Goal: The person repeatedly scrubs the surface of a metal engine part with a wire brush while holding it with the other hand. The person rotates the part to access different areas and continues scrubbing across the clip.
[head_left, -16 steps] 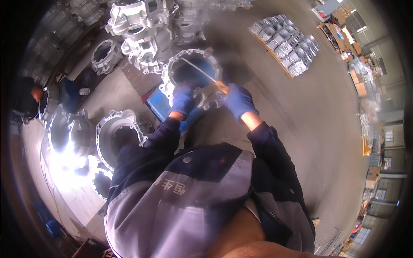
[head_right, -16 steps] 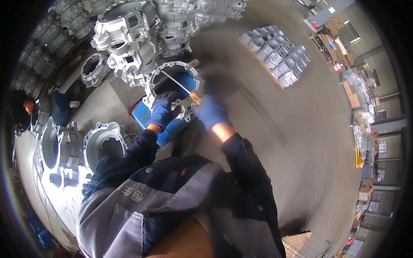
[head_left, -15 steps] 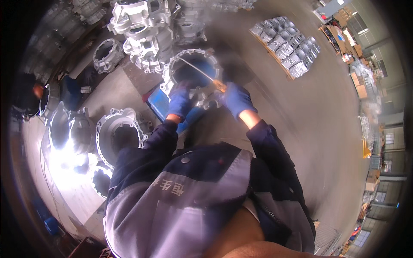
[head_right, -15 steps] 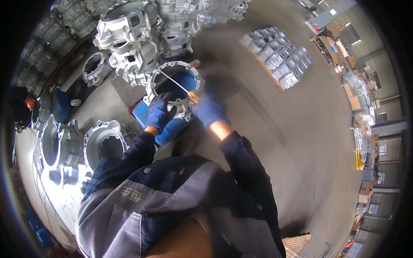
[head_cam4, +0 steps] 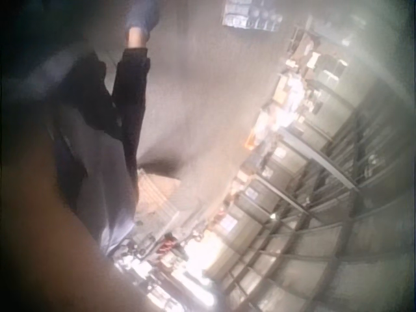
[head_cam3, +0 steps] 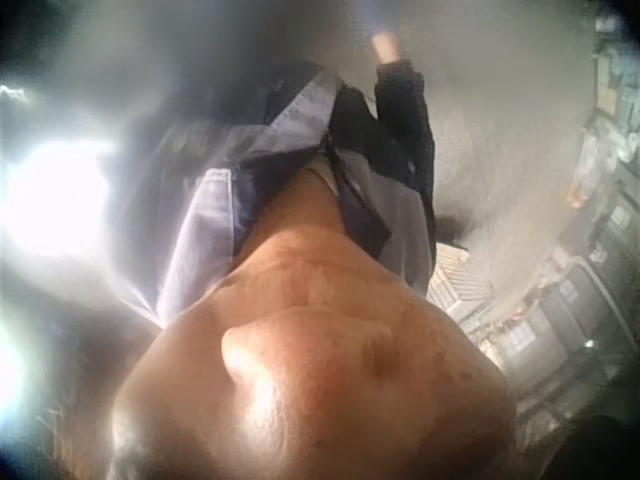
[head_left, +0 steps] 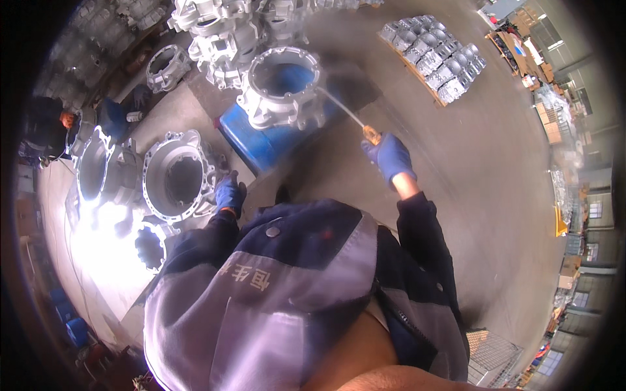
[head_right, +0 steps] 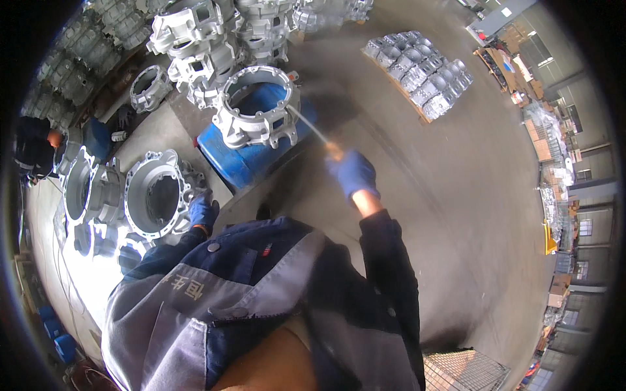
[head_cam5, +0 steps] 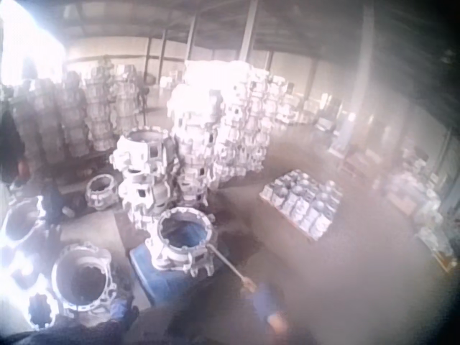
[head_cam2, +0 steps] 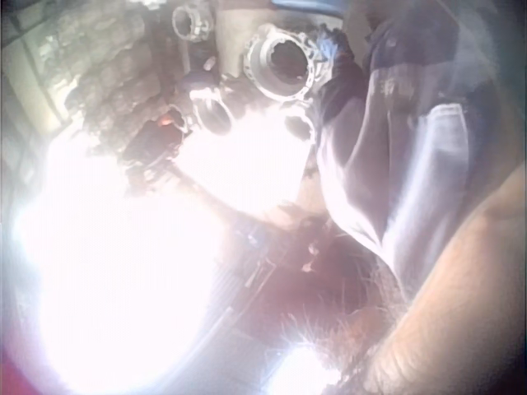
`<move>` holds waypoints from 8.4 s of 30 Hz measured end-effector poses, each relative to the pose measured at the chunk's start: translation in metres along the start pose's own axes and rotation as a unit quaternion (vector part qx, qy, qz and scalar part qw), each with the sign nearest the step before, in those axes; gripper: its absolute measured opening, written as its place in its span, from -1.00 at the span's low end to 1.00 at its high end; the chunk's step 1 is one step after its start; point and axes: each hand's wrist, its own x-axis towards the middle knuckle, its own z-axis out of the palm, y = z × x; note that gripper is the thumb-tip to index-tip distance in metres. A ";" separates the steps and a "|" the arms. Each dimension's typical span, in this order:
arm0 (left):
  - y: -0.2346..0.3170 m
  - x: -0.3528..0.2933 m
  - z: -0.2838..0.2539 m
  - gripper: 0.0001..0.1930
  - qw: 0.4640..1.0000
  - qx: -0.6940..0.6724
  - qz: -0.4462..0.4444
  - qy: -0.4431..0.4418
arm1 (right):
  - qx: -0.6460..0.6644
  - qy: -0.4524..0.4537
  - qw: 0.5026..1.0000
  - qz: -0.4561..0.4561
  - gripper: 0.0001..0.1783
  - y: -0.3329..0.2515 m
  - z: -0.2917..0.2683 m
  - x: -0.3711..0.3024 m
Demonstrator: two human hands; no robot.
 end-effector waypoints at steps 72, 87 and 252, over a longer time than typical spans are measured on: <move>0.146 0.238 0.005 -0.46 0.949 0.153 0.229 -0.156 | 0.535 -0.047 0.839 0.092 -0.68 0.039 0.124 -0.054; 0.139 0.239 0.009 -0.35 0.957 0.098 0.230 -0.147 | 0.498 0.023 0.863 -0.080 -0.62 0.055 0.157 -0.048; 0.093 0.265 -0.134 -0.47 0.792 -0.592 0.061 -0.134 | 0.440 -0.116 0.886 -0.094 -0.63 -0.014 0.075 0.012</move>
